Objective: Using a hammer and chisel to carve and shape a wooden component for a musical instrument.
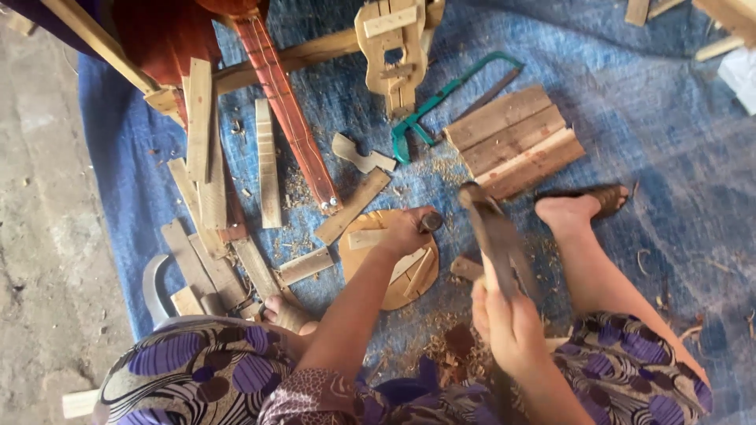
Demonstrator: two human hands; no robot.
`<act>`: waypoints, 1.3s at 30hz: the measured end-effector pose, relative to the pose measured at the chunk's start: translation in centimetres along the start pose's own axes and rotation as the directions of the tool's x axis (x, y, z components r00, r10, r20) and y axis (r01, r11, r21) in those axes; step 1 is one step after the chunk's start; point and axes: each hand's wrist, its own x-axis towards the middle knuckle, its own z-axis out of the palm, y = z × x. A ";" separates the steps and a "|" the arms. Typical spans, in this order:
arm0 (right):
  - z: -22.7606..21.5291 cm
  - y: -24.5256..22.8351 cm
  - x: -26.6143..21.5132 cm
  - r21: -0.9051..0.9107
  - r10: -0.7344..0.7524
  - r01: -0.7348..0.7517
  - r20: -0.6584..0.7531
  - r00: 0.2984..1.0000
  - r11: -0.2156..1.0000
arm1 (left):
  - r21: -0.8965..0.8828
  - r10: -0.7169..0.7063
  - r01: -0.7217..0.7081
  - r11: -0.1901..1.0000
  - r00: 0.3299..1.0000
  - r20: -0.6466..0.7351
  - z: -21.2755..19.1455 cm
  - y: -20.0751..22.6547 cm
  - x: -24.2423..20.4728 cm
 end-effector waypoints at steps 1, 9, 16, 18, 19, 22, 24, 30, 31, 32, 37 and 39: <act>0.1 -2.1 0.0 -0.005 -0.010 0.010 0.005 1.000 1.000 | 0.001 0.008 -0.008 1.000 1.000 -0.010 -0.3 0.0 0.8; 2.0 8.2 3.3 -0.256 0.177 -0.169 0.006 0.984 0.952 | 0.044 -0.073 0.069 0.997 0.993 0.092 0.6 -2.4 0.0; -0.2 13.3 3.0 0.107 0.383 -0.383 0.017 0.923 0.918 | -0.174 -0.071 0.066 0.983 0.997 -0.027 0.0 -1.9 -1.8; -1.4 18.8 3.9 -0.255 0.425 -0.415 -0.018 0.905 0.873 | 0.008 -0.250 0.251 0.968 0.966 -0.072 0.4 -2.7 -2.4; -1.8 21.2 4.5 -0.253 0.428 -0.418 -0.018 0.904 0.872 | 0.008 -0.253 0.254 0.967 0.965 -0.070 0.4 -2.7 -2.5; -1.8 25.8 5.0 -0.450 0.582 -0.546 -0.070 0.810 0.706 | -0.139 -0.180 0.158 0.977 0.971 -0.160 0.8 -2.8 -3.4; -1.1 25.1 4.9 -0.327 0.675 -0.640 -0.011 0.738 0.695 | -0.135 -0.168 0.140 0.981 0.962 -0.217 1.5 -2.5 -3.2; 0.6 24.5 5.8 -0.089 0.747 -0.743 0.024 0.664 0.664 | -0.445 -0.204 0.062 0.893 0.939 -0.278 1.0 -5.7 -3.9; 0.8 24.5 5.8 -0.086 0.750 -0.746 0.024 0.661 0.660 | -0.446 -0.207 0.067 0.893 0.939 -0.274 0.7 -5.9 -4.1; 0.8 24.4 5.8 -0.070 0.743 -0.740 0.039 0.668 0.669 | -0.464 -0.238 0.099 0.880 0.938 -0.251 0.5 -6.1 -4.2; 1.0 24.9 5.4 -0.041 0.736 -0.735 0.015 0.677 0.677 | -0.550 -0.310 0.138 0.824 0.922 -0.233 -1.4 -4.7 -5.7; 1.1 26.3 5.4 -0.090 0.727 -0.727 -0.039 0.685 0.680 | -0.666 -0.412 0.111 0.738 0.855 -0.313 -2.8 -3.4 -6.8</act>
